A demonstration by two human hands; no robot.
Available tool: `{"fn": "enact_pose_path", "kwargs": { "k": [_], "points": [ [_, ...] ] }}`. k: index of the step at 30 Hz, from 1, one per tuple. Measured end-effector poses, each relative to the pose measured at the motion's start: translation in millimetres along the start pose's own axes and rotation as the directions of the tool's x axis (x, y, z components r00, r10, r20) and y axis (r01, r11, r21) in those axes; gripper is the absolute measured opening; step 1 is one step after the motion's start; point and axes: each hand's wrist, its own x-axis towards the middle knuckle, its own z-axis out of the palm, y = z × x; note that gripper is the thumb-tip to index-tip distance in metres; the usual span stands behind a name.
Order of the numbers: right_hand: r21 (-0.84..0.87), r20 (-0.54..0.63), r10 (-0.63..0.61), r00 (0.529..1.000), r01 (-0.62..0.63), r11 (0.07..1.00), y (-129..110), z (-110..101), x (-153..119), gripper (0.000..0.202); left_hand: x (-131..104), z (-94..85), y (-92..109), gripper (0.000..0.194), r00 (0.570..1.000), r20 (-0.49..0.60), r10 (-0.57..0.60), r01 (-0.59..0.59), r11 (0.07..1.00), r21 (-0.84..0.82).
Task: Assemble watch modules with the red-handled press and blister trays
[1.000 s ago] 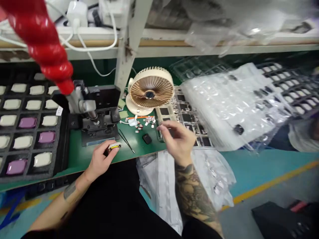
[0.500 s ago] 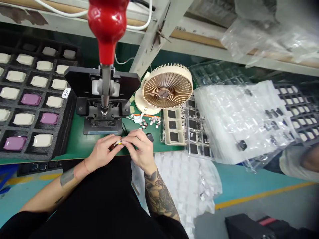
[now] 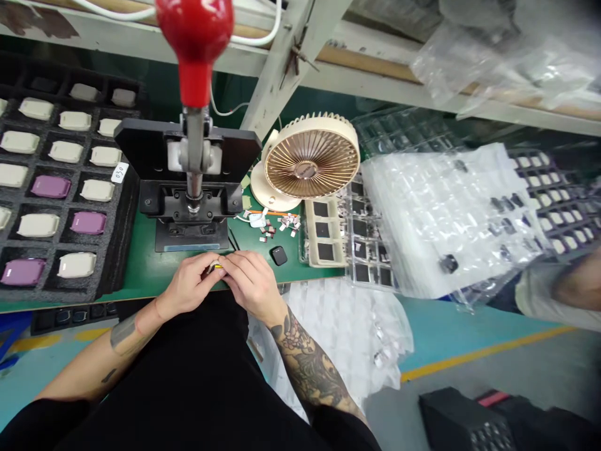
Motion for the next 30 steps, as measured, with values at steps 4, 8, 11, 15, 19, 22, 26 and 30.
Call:
{"fn": "enact_pose_path", "kwargs": {
  "k": [4,8,11,15,19,22,26,30],
  "points": [
    [-0.002,-0.025,0.082,0.996,-0.082,0.997,4.2,-12.5,-7.5,0.054,-2.8,2.4,-4.9,0.019,0.999,-0.044,-0.013,0.011,0.999,-0.043],
    [-0.022,-0.245,0.404,0.881,-0.422,0.906,17.8,-35.3,-30.0,0.047,-6.2,9.1,-13.2,0.019,0.986,-0.14,-0.093,0.039,0.936,-0.349],
    [-0.169,-0.204,0.519,0.83,-0.552,0.817,27.1,-43.0,-47.3,0.032,-7.7,12.2,-15.0,0.03,0.98,-0.149,-0.135,0.051,0.884,-0.464],
    [-0.256,-0.157,0.558,0.815,-0.579,0.774,33.3,-34.7,-57.3,0.025,-6.2,9.7,-13.7,0.029,0.985,-0.135,-0.105,0.045,0.921,-0.387],
    [-0.129,-0.275,0.552,0.787,-0.599,0.79,30.2,-27.0,-51.9,0.02,-5.5,7.5,-11.4,0.018,0.973,-0.231,0.027,-0.068,0.983,-0.173],
    [0.039,-0.346,0.546,0.763,-0.569,0.821,21.2,-27.0,-43.6,0.021,-5.7,10.2,-7.1,0.019,0.969,-0.245,-0.034,-0.011,0.984,-0.18],
    [0.102,-0.387,0.496,0.777,-0.499,0.861,15.4,-25.5,-38.9,0.03,-0.3,14.6,-1.5,0.037,0.961,-0.162,-0.222,0.126,0.879,-0.46],
    [0.036,-0.399,0.488,0.776,-0.518,0.854,25.6,-20.7,-42.9,0.029,4.6,13.9,-1.2,0.046,0.964,-0.147,-0.224,0.138,0.886,-0.443]
  ]
}}
